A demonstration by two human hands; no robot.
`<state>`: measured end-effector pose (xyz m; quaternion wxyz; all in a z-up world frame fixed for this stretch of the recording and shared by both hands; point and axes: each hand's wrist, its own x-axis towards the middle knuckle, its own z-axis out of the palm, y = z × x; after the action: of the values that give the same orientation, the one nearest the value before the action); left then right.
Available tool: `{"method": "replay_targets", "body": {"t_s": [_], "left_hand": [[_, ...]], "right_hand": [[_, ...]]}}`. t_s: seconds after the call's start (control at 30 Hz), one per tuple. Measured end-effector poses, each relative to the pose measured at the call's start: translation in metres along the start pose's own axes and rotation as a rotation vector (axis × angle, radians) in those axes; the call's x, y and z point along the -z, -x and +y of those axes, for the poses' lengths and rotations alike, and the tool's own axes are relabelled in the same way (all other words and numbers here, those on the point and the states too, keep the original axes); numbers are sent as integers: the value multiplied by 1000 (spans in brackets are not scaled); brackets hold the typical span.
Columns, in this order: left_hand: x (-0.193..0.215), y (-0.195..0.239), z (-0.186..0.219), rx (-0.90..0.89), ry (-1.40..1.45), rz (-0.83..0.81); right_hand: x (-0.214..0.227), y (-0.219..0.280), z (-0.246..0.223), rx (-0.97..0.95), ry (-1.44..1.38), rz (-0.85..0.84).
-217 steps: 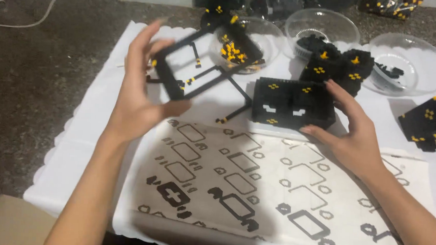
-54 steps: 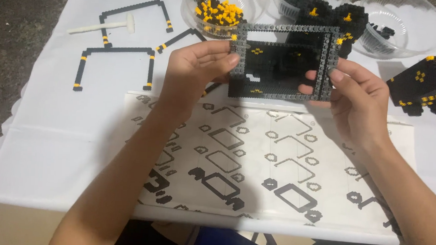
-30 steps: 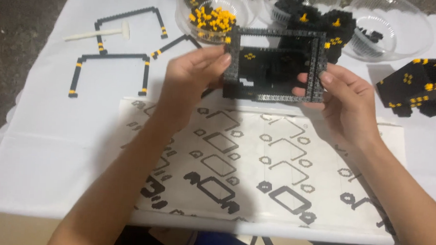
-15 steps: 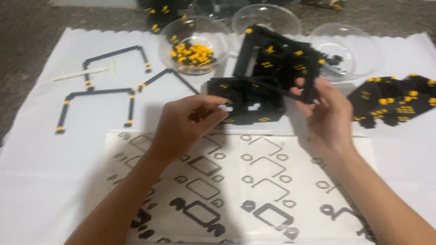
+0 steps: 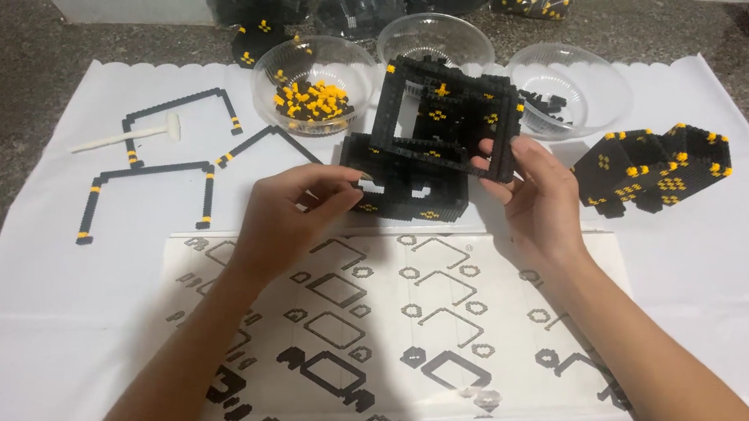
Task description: Assembling a black and yellow block-based frame structure on a white surface.
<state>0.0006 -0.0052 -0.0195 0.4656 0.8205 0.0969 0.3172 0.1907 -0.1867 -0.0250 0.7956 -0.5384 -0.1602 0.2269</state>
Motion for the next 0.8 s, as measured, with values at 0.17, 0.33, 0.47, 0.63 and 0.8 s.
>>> {"method": "replay_targets", "body": {"t_s": [0.17,0.33,0.47,0.63,0.8], "left_hand": [[4,-4,0,-44,3,58],[7,-5,1,-22,-40,134],[9,-4,6,138,56,-10],[4,-6,-1,213,117,-150],[-2,-7,-32,-195,-123,-160]], "right_hand": [[0,0,0,-18,-82,-4],[0,-2,-3,-100,-249,-5],[0,-1,-4,-122,-326,-5],[2,-1,-5,-158,-312,-31],[4,-3,-6,-227,-519,-90]]}}
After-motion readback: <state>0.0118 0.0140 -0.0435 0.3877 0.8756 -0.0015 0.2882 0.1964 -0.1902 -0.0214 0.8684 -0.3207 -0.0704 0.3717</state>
